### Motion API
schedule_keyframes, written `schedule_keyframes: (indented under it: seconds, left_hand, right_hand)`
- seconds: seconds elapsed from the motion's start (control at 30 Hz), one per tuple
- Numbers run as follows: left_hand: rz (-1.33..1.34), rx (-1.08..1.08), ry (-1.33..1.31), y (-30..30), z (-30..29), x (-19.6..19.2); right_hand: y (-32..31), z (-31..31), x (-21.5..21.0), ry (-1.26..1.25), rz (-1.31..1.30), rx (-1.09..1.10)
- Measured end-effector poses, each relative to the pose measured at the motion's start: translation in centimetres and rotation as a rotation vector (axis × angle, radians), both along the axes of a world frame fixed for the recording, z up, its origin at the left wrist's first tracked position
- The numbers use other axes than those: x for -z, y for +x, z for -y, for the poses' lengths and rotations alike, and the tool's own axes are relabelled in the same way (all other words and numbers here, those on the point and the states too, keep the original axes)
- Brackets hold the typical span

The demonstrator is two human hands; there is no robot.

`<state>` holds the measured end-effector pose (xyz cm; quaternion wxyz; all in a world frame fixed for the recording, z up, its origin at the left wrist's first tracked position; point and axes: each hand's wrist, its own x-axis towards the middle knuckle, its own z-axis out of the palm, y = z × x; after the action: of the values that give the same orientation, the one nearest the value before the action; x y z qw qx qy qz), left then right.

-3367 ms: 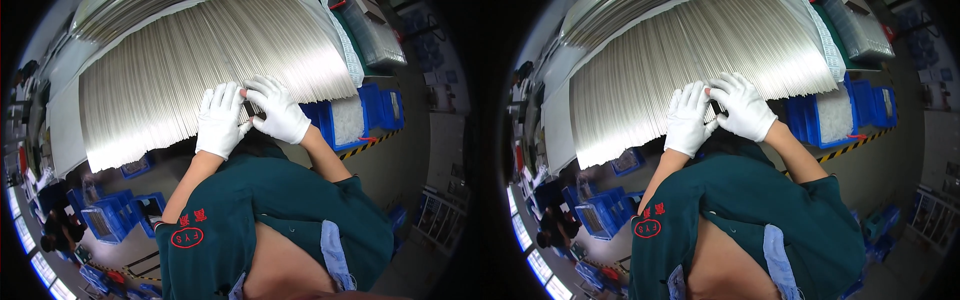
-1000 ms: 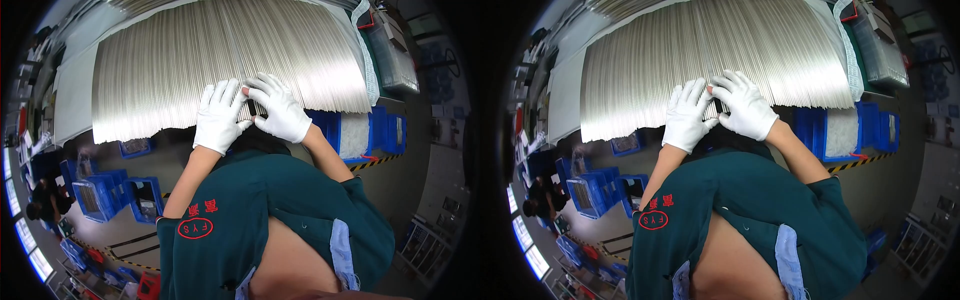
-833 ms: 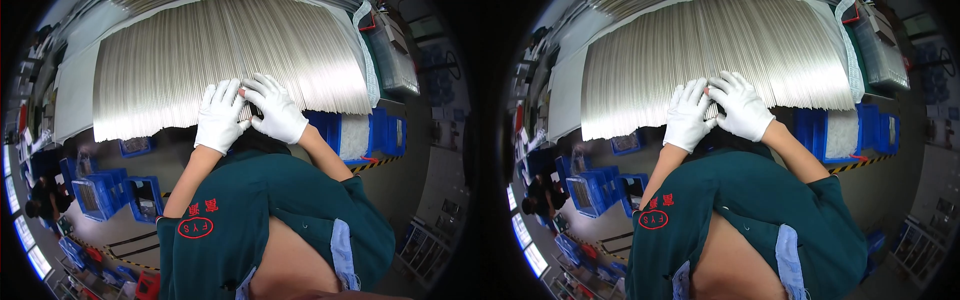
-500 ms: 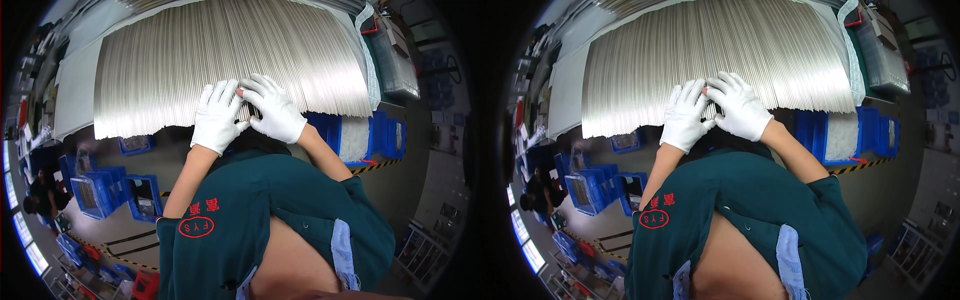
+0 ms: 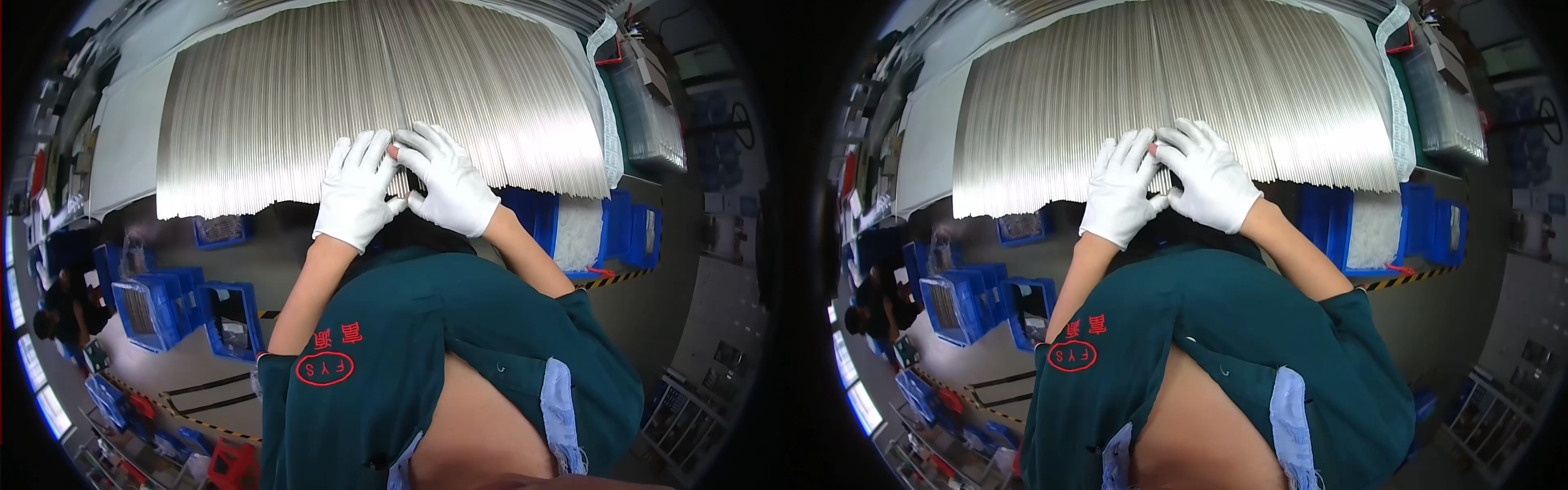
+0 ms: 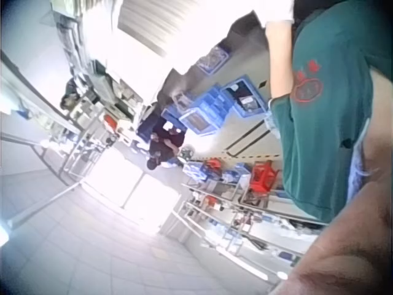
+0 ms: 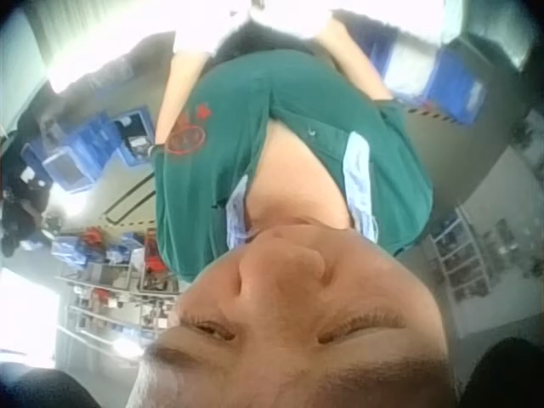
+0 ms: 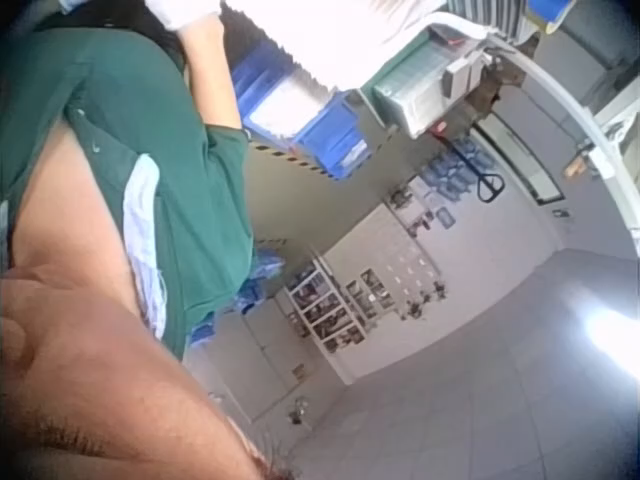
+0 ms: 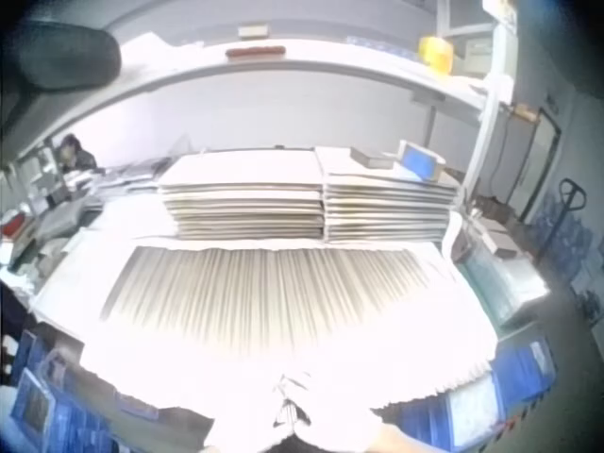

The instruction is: Sorting and counting metal heatsink fins on a workbench and placing them into plastic sleeves.

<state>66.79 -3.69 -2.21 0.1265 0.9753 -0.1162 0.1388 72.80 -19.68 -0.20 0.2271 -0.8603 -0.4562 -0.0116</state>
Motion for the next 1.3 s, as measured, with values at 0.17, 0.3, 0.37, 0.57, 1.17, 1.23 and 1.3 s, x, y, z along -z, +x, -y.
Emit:
schedule_keyframes:
  seconds: [0.17,0.3,0.37,0.57,1.17,1.23,1.3]
  left_hand:
    - [0.002,-0.004,-0.056,-0.2,-0.5,-0.2]
    - [0.015,-0.018,-0.038,-0.4,-0.8,-0.6]
    - [-0.006,-0.020,-0.026,-0.3,-0.8,-0.7]
    - [0.040,-0.031,-0.033,-0.5,-1.1,0.1]
    - [0.057,-0.065,-0.006,-0.7,-1.8,-0.3]
    - [0.057,-0.070,0.015,-0.8,-1.9,-0.3]
    - [0.066,-0.066,-0.010,-0.8,-2.0,-0.4]
  right_hand:
    - [0.3,0.3,0.0,-0.037,0.018,-0.012]
    - [0.1,-0.1,-0.1,0.056,-0.059,-0.018]
    - [0.0,-0.6,-0.2,0.031,-0.026,-0.030]
    - [0.1,-0.6,-0.1,-0.017,0.017,-0.047]
    - [0.1,-2.3,0.3,0.013,-0.016,-0.030]
    - [0.1,-2.5,0.3,0.023,0.058,-0.041]
    - [0.2,-2.4,0.1,0.011,0.042,-0.050]
